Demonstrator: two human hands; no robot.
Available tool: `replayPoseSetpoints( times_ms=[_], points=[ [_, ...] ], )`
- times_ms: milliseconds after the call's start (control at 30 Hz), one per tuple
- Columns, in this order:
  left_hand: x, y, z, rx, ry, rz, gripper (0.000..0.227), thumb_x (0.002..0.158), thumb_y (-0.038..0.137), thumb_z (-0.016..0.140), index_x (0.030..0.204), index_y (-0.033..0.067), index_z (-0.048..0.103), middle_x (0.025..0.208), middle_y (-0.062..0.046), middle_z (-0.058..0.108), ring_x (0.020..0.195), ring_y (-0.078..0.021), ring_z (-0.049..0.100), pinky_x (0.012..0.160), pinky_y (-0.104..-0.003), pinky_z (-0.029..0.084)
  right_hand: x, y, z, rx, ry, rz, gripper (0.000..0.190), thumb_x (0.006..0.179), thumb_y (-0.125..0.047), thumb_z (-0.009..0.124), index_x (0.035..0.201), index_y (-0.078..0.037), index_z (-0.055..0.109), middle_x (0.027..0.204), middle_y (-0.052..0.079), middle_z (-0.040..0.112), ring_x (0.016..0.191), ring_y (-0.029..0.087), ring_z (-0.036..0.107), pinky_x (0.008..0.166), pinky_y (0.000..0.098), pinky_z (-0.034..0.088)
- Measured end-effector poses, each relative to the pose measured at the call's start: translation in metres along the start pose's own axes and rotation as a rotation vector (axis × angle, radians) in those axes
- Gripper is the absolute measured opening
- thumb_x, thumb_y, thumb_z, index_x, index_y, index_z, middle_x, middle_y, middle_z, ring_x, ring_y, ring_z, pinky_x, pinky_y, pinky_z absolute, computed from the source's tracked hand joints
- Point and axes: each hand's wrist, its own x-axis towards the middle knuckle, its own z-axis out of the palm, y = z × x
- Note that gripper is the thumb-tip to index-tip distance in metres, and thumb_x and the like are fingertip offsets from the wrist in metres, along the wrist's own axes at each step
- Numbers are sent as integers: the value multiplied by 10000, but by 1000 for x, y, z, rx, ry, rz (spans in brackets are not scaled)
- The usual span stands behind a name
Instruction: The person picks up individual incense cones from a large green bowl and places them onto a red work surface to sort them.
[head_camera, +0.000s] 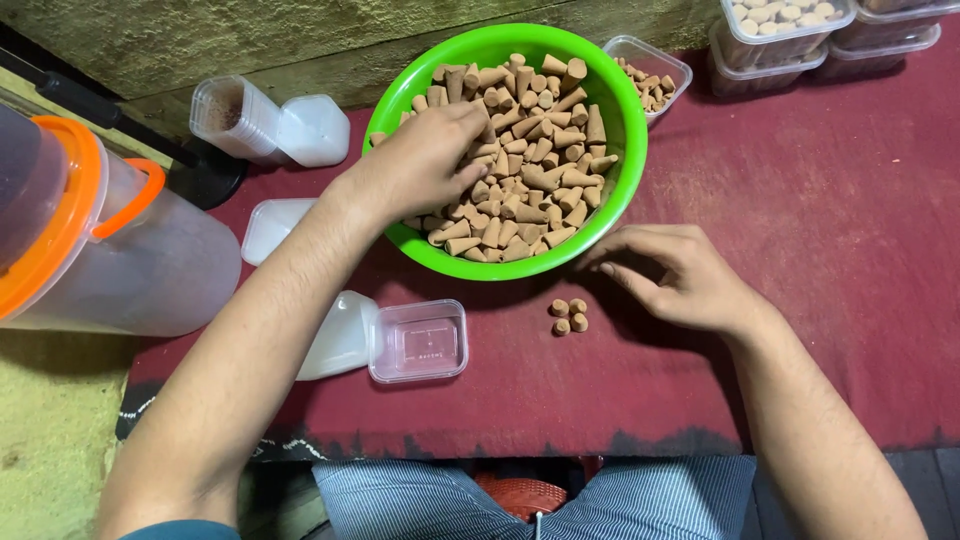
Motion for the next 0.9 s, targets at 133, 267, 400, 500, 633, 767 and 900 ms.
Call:
replayPoseSetpoints(
  times_ms=[133, 267, 400, 500, 633, 767, 900],
  points=[
    [-15, 24, -4, -146, 86, -10, 143, 1014, 181, 650, 997, 43, 616, 993, -75, 606, 932, -188, 564, 883, -347, 516, -2, -1, 2, 3, 63, -46, 150, 976, -66, 617, 1070, -4, 716, 1017, 98, 780, 905, 197, 767, 847, 291, 609],
    [-30, 73, 12, -640, 366, 162, 263, 863, 56, 786, 1103, 20, 685, 1003, -149, 693, 915, -291, 713, 740, -362, 630, 0, -14, 7, 99, 330, -65, 170, 815, -2, 822, 972, -25, 761, 787, 85, 744, 577, 184, 671, 555, 284, 552],
    [-47, 131, 25, -980, 427, 18, 279, 855, 90, 801, 1107, 47, 691, 1038, -109, 691, 941, -209, 709, 734, -308, 669, -1, -18, 14, 212, 380, -92, 330, 670, -12, 938, 927, 38, 738, 842, 149, 748, 591, 189, 715, 545, 291, 594],
    [-51, 151, 46, -1070, 477, -75, 259, 845, 77, 816, 1081, 51, 711, 1009, -72, 680, 913, -174, 715, 725, -265, 675, -6, -14, 18, 219, 367, -69, 285, 676, -39, 932, 885, 23, 749, 833, 132, 764, 581, 178, 719, 535, 274, 591],
    [-52, 156, 48, -1074, 557, -144, 253, 857, 75, 809, 1092, 46, 722, 1069, -101, 712, 986, -219, 734, 796, -353, 665, -2, -23, 15, 259, 363, -88, 167, 770, 37, 853, 870, 42, 719, 793, 165, 745, 574, 191, 694, 539, 302, 590],
    [-57, 162, 48, -965, 609, -134, 212, 866, 26, 798, 1066, 83, 755, 1009, -75, 744, 933, -224, 770, 749, -325, 681, -6, -15, 18, 305, 350, -72, 238, 742, 38, 869, 907, 61, 700, 784, 176, 729, 592, 193, 705, 554, 318, 613],
    [-66, 168, 59, -853, 736, -185, 271, 901, 12, 781, 1161, 71, 738, 989, -118, 772, 889, -233, 785, 708, -302, 685, 4, -24, 13, 246, 316, -104, 257, 777, 44, 840, 1000, 71, 716, 818, 187, 718, 607, 218, 688, 559, 350, 598]
  ],
)
